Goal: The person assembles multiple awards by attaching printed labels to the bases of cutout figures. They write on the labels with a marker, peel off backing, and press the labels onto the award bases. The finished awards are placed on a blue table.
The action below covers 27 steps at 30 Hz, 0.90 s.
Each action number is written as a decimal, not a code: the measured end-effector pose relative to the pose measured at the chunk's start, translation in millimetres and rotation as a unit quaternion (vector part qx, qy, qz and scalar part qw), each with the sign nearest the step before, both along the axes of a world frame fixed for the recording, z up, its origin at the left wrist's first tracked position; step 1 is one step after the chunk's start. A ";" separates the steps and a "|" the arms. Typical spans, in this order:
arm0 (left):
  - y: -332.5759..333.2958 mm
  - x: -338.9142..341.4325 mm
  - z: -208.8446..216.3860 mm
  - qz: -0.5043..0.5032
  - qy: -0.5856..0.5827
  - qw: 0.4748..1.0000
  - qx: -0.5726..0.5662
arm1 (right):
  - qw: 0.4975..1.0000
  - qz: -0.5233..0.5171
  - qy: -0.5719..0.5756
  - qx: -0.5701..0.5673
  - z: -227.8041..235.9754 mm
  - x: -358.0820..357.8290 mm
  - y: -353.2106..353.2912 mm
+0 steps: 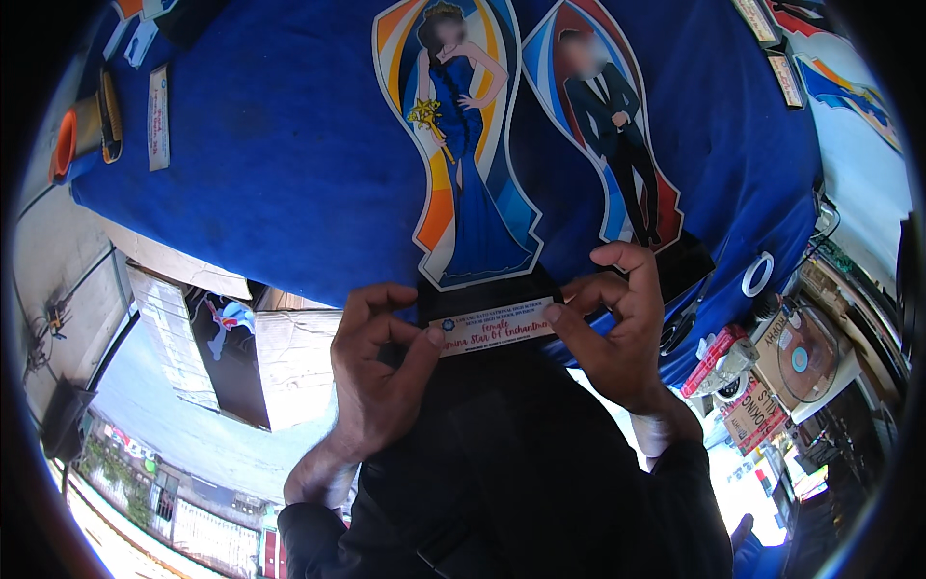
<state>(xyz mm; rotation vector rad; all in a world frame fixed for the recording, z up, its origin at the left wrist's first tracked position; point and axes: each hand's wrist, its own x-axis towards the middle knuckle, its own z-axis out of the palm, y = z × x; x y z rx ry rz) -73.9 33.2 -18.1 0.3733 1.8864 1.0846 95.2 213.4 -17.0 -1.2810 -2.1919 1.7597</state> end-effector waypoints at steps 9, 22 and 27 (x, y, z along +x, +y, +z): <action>1.6 -1.1 0.0 -0.006 0.004 1.000 -0.007 | 1.000 0.016 0.010 0.015 -2.2 0.2 1.4; -0.7 -0.8 -2.0 -0.006 0.002 1.000 -0.014 | 1.000 0.019 -0.004 0.008 -0.3 -1.3 2.0; -1.6 -0.2 -1.1 0.001 -0.010 1.000 -0.011 | 1.000 0.021 0.000 0.016 -1.1 -0.5 1.3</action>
